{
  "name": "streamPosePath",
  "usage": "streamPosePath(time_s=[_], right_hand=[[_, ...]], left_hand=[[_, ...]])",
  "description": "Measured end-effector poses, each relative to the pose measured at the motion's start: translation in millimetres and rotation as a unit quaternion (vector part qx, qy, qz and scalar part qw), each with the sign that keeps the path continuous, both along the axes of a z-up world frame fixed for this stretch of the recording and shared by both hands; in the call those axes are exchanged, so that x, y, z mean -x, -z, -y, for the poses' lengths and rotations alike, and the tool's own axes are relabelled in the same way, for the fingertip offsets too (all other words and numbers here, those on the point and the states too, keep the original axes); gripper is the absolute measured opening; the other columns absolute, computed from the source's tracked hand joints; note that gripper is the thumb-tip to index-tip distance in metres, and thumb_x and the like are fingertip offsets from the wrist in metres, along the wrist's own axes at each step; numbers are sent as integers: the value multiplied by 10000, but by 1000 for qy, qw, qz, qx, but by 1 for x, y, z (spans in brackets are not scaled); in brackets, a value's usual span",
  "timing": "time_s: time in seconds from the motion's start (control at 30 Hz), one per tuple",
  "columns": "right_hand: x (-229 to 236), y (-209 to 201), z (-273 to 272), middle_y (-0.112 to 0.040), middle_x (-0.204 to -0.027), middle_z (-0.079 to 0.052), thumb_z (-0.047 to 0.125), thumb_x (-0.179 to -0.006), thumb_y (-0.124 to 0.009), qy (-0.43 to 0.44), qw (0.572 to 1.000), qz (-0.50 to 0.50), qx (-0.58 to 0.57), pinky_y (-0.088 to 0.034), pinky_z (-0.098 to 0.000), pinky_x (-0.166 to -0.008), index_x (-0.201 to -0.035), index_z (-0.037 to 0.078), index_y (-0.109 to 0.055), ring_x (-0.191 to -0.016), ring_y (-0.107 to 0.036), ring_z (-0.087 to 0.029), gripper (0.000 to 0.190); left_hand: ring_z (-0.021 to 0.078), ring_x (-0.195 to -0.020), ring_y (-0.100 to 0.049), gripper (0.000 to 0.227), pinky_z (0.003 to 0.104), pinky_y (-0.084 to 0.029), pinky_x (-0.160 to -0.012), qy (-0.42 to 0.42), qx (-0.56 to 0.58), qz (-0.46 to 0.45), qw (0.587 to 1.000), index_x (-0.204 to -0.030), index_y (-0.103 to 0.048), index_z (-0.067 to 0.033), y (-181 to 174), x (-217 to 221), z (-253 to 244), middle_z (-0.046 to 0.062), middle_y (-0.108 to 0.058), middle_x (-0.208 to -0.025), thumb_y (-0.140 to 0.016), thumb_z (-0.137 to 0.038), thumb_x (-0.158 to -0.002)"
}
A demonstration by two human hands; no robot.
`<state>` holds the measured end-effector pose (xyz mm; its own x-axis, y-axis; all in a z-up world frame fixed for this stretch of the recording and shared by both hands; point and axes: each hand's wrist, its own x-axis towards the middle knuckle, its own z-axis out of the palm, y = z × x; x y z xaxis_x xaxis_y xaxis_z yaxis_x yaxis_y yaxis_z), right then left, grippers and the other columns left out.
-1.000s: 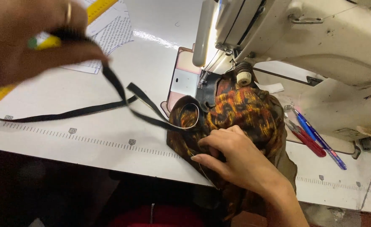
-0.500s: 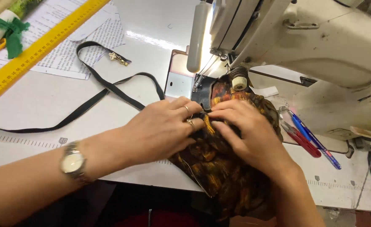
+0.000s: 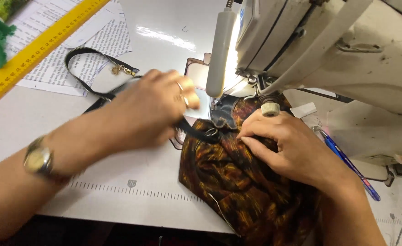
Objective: The person uses a sewing machine to stitch a black zipper onto a piece of patterned fabric. They guide the fabric and zipper under the needle, aligning the edges carefully while the machine sews. The person occasionally pauses to adjust the fabric and zipper position to ensure a straight seam.
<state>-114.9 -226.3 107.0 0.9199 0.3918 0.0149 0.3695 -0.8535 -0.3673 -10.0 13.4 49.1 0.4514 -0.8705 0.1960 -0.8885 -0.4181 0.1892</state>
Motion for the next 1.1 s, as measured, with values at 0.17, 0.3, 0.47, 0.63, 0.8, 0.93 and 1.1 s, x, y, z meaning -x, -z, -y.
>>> streamPosePath(time_s=[0.17,0.3,0.47,0.63,0.8,0.93,1.1], right_hand=[[-16,7,8,-697,-918,28,195,-874,-596,-49,993,-105,-21,-457,-267,-757,-879,131,-683,-850,-659,-140,107],[-24,27,19,-666,-1093,-11,227,-851,-647,-49,995,-81,-13,-421,-279,-883,-1022,124,-679,-1043,-646,-179,202],[-28,40,25,-624,-1070,24,147,-894,-563,-12,1000,-4,-3,-441,-331,-840,-1007,71,-692,-939,-629,-168,188],[-31,42,23,-609,-1127,-30,119,-889,-545,-14,999,23,25,-429,-372,-809,-1039,39,-635,-958,-602,-227,192],[-33,53,30,-615,-1200,-120,84,-858,-575,-28,999,30,29,-412,-409,-977,-1158,5,-613,-1168,-551,-283,312],[-26,51,31,-667,-1172,-72,23,-818,-559,-3,996,93,-9,-453,-388,-981,-1088,70,-685,-1097,-617,-255,301],[-20,28,14,-680,-1048,-37,21,-811,-531,-122,987,7,-109,-515,-289,-779,-965,92,-670,-881,-699,-182,219]], left_hand=[[182,-857,-485,70,306,-411,-742,256,145,182,938,-972,-654,-121,-21,48,9,13,-558,-987,-661,-74,-921],[276,-908,-551,321,405,-438,-890,167,115,111,973,-944,-660,-56,13,47,25,85,-620,-932,-689,-353,-824],[274,-861,-494,672,433,-417,-663,216,11,-20,976,-951,-670,-101,5,32,20,101,-568,-944,-617,-747,-778],[356,-1059,-516,396,527,-338,-981,253,100,-4,962,-960,-671,-72,18,29,20,165,-580,-1050,-700,-312,-646],[282,-750,-522,112,529,-346,-1019,268,107,-98,953,-754,-589,-86,5,12,16,74,-563,-721,-536,-127,-664],[275,-586,-450,61,373,-452,-802,251,142,-187,939,-650,-425,-75,11,3,11,64,-476,-648,-455,-25,-634],[238,-687,-458,86,423,-412,-893,238,85,-134,958,-668,-546,-75,3,7,10,62,-471,-731,-571,-139,-616]])
